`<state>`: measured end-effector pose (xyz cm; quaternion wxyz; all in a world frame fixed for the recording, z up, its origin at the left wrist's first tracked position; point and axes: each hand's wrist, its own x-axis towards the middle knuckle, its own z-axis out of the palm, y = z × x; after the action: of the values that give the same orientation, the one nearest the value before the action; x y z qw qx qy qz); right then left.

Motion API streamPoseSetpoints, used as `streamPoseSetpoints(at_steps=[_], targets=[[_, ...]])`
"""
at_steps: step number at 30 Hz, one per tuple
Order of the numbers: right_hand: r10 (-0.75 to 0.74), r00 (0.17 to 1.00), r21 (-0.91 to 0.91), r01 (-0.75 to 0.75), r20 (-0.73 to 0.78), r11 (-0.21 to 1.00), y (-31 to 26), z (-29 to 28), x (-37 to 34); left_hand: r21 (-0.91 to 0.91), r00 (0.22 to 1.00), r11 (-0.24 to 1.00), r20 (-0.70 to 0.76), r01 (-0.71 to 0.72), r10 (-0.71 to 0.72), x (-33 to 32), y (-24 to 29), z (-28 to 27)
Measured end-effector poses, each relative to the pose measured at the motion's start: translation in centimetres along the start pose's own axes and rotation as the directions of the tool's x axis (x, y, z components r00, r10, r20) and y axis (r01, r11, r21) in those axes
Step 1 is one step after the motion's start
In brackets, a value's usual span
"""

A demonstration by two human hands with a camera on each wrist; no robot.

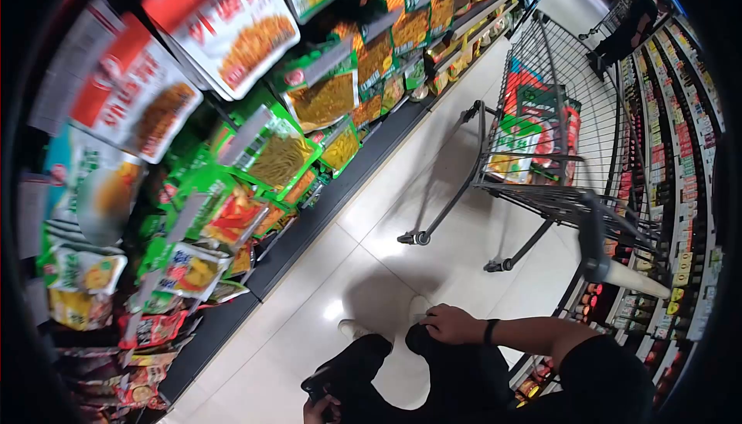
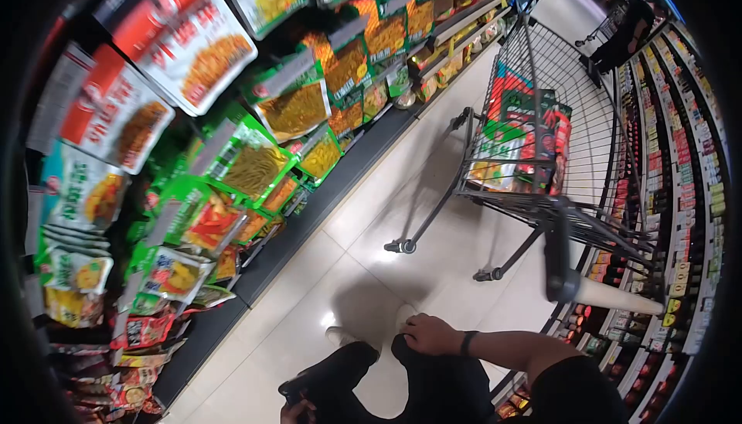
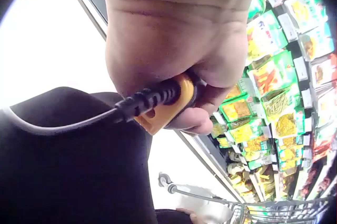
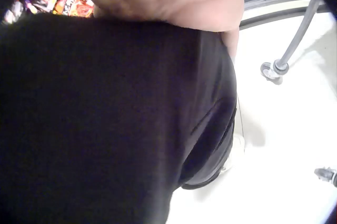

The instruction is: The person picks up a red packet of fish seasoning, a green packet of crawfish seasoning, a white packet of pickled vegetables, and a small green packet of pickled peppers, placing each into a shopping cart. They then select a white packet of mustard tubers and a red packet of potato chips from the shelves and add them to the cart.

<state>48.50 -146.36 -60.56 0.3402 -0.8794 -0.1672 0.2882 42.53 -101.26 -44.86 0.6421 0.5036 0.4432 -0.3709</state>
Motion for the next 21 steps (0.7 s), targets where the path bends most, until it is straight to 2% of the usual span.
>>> streamPoseSetpoints(at_steps=[1, 2, 6, 9, 11, 12, 13, 15, 16, 17, 18, 19, 20, 21], targets=[[0.052, 0.998, -0.002, -0.052, 0.034, 0.999, -1.3, 0.4, -1.1, -0.008, 0.999, 1.000, -0.019, 0.026, -0.026, -2.7, -0.5, -0.4], [0.102, 0.993, -0.010, -0.102, 0.061, 0.995, -2.6, 0.3, -1.9, 0.035, 0.994, 0.999, -0.108, 0.013, -0.009, -5.0, -1.6, -0.6], [0.363, 0.905, -0.145, -0.338, 0.222, 0.930, -8.0, -0.4, -5.4, 0.055, 0.987, 0.996, -0.143, -0.069, 0.077, -16.6, -1.9, -1.8], [0.431, 0.862, -0.257, -0.367, 0.268, 0.894, -10.5, 0.2, -8.4, 0.047, 0.947, 0.983, -0.263, -0.177, 0.183, -24.8, 0.4, 0.0], [0.334, 0.846, -0.304, -0.216, 0.416, 0.928, -10.5, 0.6, -9.9, 0.102, 0.939, 0.980, -0.285, -0.171, 0.194, -27.6, 0.0, -1.3], [0.289, 0.826, -0.324, -0.138, 0.484, 0.936, -11.4, -0.6, -10.8, 0.163, 0.919, 0.965, -0.305, -0.207, 0.249, -28.7, 0.3, -0.5], [0.240, 0.832, -0.265, -0.117, 0.500, 0.957, -11.8, -1.8, -11.7, 0.227, 0.897, 0.945, -0.324, -0.236, 0.301, -29.9, 0.6, 0.1], [0.146, 0.841, -0.133, -0.089, 0.521, 0.987, -15.2, -9.6, -12.8, 0.286, 0.886, 0.919, -0.297, -0.273, 0.356, -32.4, 1.8, 2.1], [0.171, 0.860, -0.170, -0.100, 0.481, 0.980, -16.5, -12.8, -13.7, 0.360, 0.888, 0.897, -0.279, -0.256, 0.366, -31.4, 0.5, 0.8], [0.191, 0.879, -0.210, -0.107, 0.437, 0.972, -17.2, -15.6, -14.1, 0.390, 0.892, 0.878, -0.236, -0.276, 0.385, -32.9, 1.6, 2.3], [0.117, 0.959, -0.184, -0.070, 0.258, 0.980, -16.6, -17.1, -15.0, 0.403, 0.896, 0.874, -0.227, -0.269, 0.381, -33.9, 2.1, 3.5], [0.042, 0.997, -0.164, -0.031, 0.067, 0.986, -16.0, -18.5, -15.8, 0.418, 0.901, 0.870, -0.218, -0.261, 0.375, -34.6, 2.5, 4.4], [0.000, 0.990, -0.077, -0.011, -0.141, 0.997, -18.7, -22.8, -17.3, 0.454, 0.897, 0.850, -0.203, -0.269, 0.392, -35.0, 3.0, 5.2], [-0.022, 0.939, 0.007, 0.026, -0.343, 1.000, -22.6, -27.8, -19.5, 0.488, 0.895, 0.829, -0.187, -0.273, 0.405, -35.4, 3.3, 5.9]])
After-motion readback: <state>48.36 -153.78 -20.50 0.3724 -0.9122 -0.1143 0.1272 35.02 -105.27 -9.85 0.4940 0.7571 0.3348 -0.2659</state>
